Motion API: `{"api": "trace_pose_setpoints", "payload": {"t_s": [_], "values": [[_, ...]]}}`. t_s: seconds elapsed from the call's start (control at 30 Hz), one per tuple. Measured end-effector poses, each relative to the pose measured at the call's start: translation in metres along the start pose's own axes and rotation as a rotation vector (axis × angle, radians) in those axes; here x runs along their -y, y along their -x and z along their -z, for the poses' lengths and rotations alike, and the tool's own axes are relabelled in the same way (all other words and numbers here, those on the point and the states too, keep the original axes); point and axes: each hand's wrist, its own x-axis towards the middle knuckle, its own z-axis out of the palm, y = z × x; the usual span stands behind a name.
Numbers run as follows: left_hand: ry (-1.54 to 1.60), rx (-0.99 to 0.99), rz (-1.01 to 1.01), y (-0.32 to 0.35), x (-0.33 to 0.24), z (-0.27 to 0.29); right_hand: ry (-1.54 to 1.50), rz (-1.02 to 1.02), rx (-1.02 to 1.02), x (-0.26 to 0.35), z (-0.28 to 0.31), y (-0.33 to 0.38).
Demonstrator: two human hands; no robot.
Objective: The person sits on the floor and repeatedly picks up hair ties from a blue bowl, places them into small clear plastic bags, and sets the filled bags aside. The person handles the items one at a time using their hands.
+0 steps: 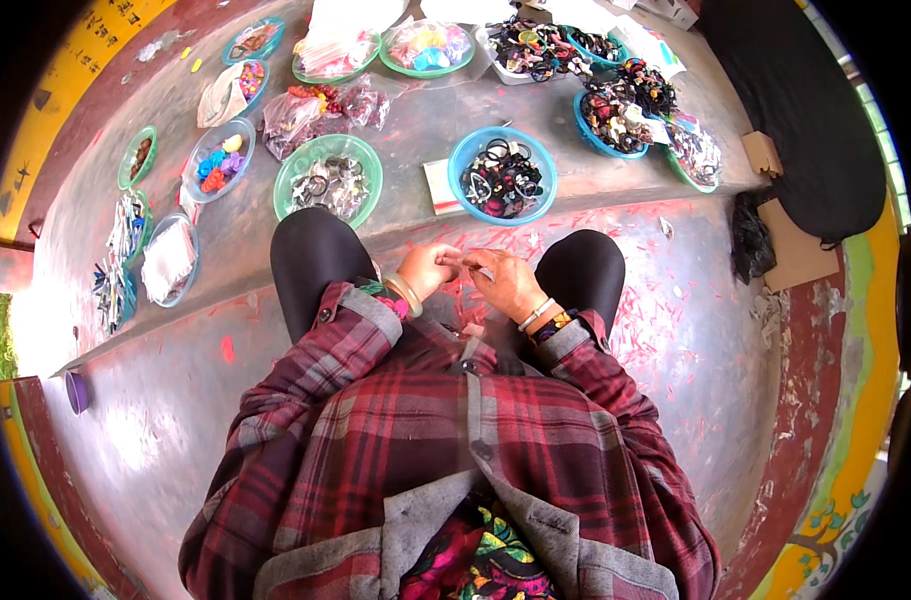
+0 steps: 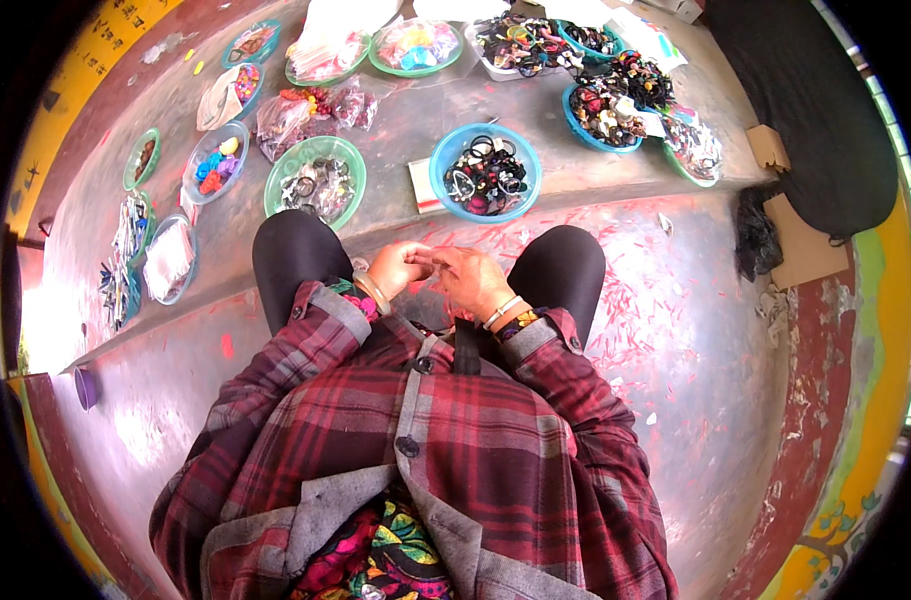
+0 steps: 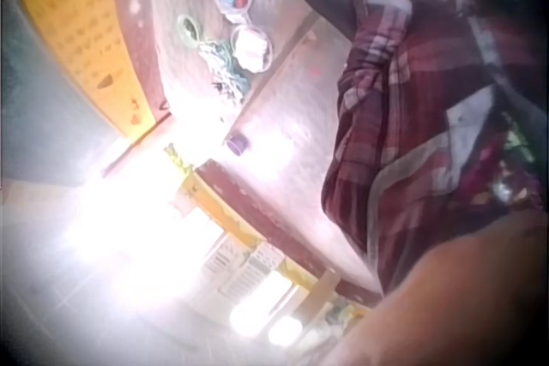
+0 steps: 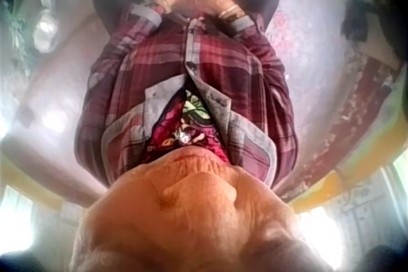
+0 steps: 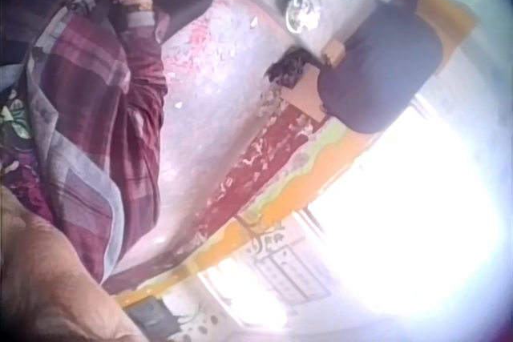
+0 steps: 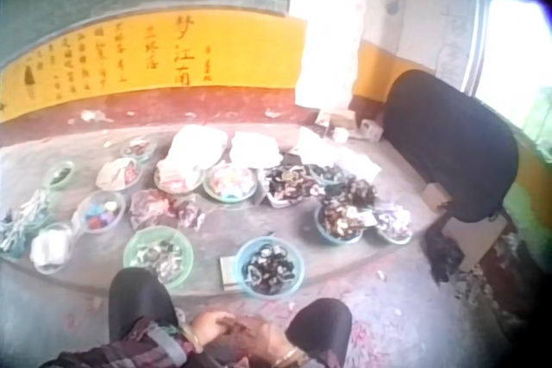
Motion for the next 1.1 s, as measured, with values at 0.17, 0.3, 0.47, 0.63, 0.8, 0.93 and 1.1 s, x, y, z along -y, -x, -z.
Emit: {"api": "trace_pose_setpoints", "payload": {"t_s": [0.17, 0.3, 0.47, 0.63, 0.8, 0.93, 1.1], "values": [[0.275, -0.012, 0.056, 0.005, -0.018, -0.005, 0.11, 0.031, -0.047, 0.014, 0.001, -0.003], [0.392, -0.08, 0.05, -0.007, 0.002, 0.001, 0.25, 0.199, -0.065, 0.023, -0.008, -0.008], [0.254, -0.216, -0.021, -0.004, -0.005, 0.001, 0.486, 0.318, 0.01, 0.027, -0.011, -0.011], [0.02, -0.337, -0.071, -0.005, -0.002, 0.002, 0.492, 0.343, 0.022, 0.027, -0.011, -0.016], [-0.207, -0.311, -0.068, -0.005, -0.004, 0.01, 0.475, 0.304, 0.112, 0.025, -0.006, -0.022], [-0.16, -0.36, -0.061, -0.01, 0.005, 0.015, 0.351, 0.322, 0.047, 0.025, 0.002, -0.032], [-0.079, -0.469, -0.024, -0.011, 0.001, 0.015, 0.022, 0.309, -0.255, -0.014, 0.016, -0.07]]}}
